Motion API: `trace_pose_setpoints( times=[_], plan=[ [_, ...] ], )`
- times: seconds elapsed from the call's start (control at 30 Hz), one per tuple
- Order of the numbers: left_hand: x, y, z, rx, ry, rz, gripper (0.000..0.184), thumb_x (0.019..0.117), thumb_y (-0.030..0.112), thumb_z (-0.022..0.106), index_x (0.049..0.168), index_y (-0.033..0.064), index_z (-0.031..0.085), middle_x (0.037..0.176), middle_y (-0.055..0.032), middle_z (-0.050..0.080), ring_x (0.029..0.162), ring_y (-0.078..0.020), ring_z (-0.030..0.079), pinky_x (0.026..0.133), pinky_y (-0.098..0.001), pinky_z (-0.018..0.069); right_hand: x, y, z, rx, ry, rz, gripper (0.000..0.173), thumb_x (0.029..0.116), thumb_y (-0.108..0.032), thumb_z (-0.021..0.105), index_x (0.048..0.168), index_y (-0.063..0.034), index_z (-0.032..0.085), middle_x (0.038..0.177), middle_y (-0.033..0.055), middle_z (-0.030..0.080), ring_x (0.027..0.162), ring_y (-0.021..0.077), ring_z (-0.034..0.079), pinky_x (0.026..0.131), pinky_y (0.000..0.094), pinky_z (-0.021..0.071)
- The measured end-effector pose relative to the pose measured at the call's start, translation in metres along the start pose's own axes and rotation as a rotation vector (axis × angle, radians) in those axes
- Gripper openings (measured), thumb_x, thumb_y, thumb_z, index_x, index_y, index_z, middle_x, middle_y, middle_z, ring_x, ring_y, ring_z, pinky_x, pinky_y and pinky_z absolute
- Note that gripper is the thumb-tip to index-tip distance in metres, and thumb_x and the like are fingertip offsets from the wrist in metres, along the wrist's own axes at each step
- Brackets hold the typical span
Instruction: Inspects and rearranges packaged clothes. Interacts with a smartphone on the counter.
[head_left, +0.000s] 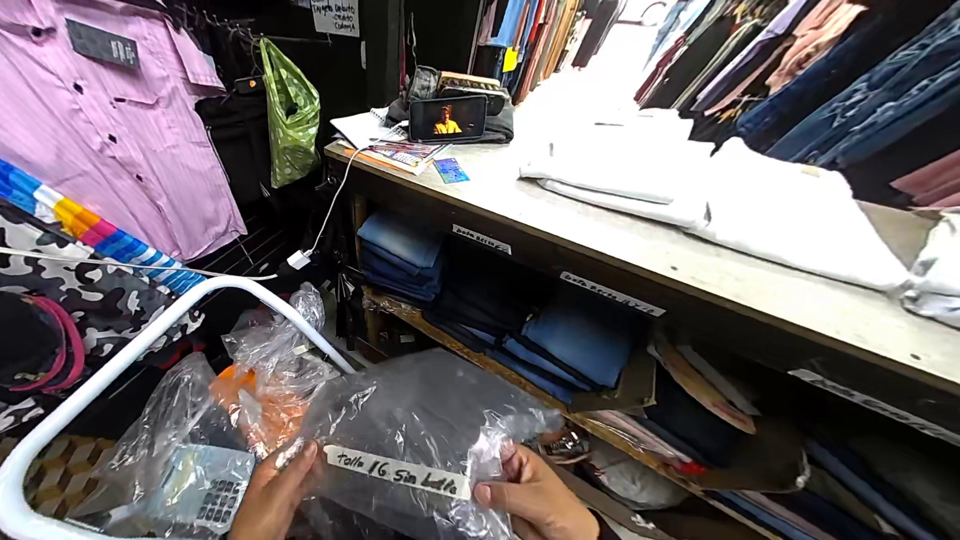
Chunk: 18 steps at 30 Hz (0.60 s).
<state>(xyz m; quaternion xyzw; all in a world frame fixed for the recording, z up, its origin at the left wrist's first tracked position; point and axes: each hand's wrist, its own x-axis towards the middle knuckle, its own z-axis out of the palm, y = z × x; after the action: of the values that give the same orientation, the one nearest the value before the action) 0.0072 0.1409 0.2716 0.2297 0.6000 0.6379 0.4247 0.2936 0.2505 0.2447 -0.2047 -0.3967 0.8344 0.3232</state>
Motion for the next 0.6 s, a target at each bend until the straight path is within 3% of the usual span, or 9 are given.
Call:
trace_pose_setpoints(
  times=[0.07,0.1,0.13,0.17,0.27,0.37,0.47,0.6],
  plan=[
    [0.005,0.003,-0.014,0.438,0.108,-0.085,0.014,0.1004,0.006,0.054,0.105,-0.0038,0.062,0.089,-0.0074,0.066,0.078,-0.0122,0.067,0.075,-0.0291,0.0578,0.0,-0.002,0.001,-0.06,0.07,0.001,0.033,0.0804,0.01,0.072,0.108,-0.0076,0.071,0.097,0.0064,0.077,0.089,0.0164,0.075,0.083,0.0371,0.0625],
    [0.003,0.009,-0.017,0.63,0.139,-0.057,0.024,0.0988,0.007,0.058,0.115,-0.0105,0.061,0.106,-0.0205,0.066,0.092,-0.0243,0.067,0.085,-0.0405,0.0556,0.0,-0.002,0.003,-0.093,0.093,-0.008,0.031,0.0818,0.01,0.071,0.108,-0.0065,0.071,0.096,0.0064,0.077,0.088,0.0162,0.074,0.082,0.0366,0.0625],
    [-0.002,0.018,-0.014,0.755,0.152,0.01,0.03,0.0974,0.008,0.06,0.119,-0.0131,0.059,0.116,-0.0281,0.063,0.1,-0.0322,0.066,0.089,-0.0465,0.054,0.001,-0.001,0.005,-0.122,0.111,-0.018,0.028,0.0832,0.009,0.071,0.107,-0.006,0.07,0.095,0.0063,0.076,0.086,0.0158,0.074,0.081,0.0359,0.0625],
    [-0.009,0.027,-0.006,0.814,0.141,0.098,0.03,0.0969,0.008,0.059,0.118,-0.0132,0.06,0.118,-0.0298,0.062,0.1,-0.0334,0.066,0.088,-0.0463,0.0544,0.002,0.0,0.008,-0.144,0.124,-0.029,0.026,0.0843,0.008,0.07,0.106,-0.0057,0.07,0.093,0.0063,0.076,0.085,0.0154,0.074,0.08,0.0352,0.0624],
    [-0.037,0.049,0.027,0.771,-0.108,0.305,0.023,0.0962,0.008,0.06,0.108,-0.011,0.066,0.102,-0.0214,0.07,0.088,-0.0241,0.07,0.08,-0.0393,0.0582,0.002,0.007,0.016,-0.228,0.152,-0.033,0.022,0.0855,0.007,0.071,0.104,-0.0034,0.068,0.09,0.0074,0.075,0.082,0.0153,0.073,0.077,0.0341,0.0623],
    [-0.046,0.032,0.055,0.796,-0.361,0.504,0.019,0.0935,0.015,0.07,0.101,-0.0027,0.073,0.097,-0.0142,0.074,0.086,-0.0204,0.073,0.078,-0.0351,0.0616,0.0,0.015,0.022,-0.332,0.135,-0.068,0.02,0.0862,0.003,0.073,0.105,-0.0016,0.068,0.09,0.0075,0.074,0.081,0.0156,0.072,0.077,0.0341,0.0618],
    [-0.045,0.005,0.069,0.856,-0.423,0.561,0.026,0.0911,0.025,0.076,0.102,0.0021,0.073,0.1,-0.0128,0.074,0.09,-0.0205,0.073,0.079,-0.0337,0.0621,-0.005,0.022,0.025,-0.4,0.147,-0.094,0.021,0.0869,0.0,0.075,0.107,-0.0013,0.068,0.092,0.0068,0.074,0.084,0.0157,0.072,0.08,0.0348,0.0617],
    [-0.048,-0.01,0.074,0.897,-0.417,0.584,0.021,0.0881,0.022,0.077,0.096,0.0032,0.073,0.098,-0.0111,0.074,0.087,-0.0177,0.074,0.079,-0.0299,0.0623,-0.015,0.03,0.022,-0.396,0.191,-0.09,0.021,0.0876,-0.003,0.075,0.107,-0.0013,0.068,0.091,0.0068,0.074,0.084,0.0159,0.072,0.08,0.0353,0.0619]
  ],
)
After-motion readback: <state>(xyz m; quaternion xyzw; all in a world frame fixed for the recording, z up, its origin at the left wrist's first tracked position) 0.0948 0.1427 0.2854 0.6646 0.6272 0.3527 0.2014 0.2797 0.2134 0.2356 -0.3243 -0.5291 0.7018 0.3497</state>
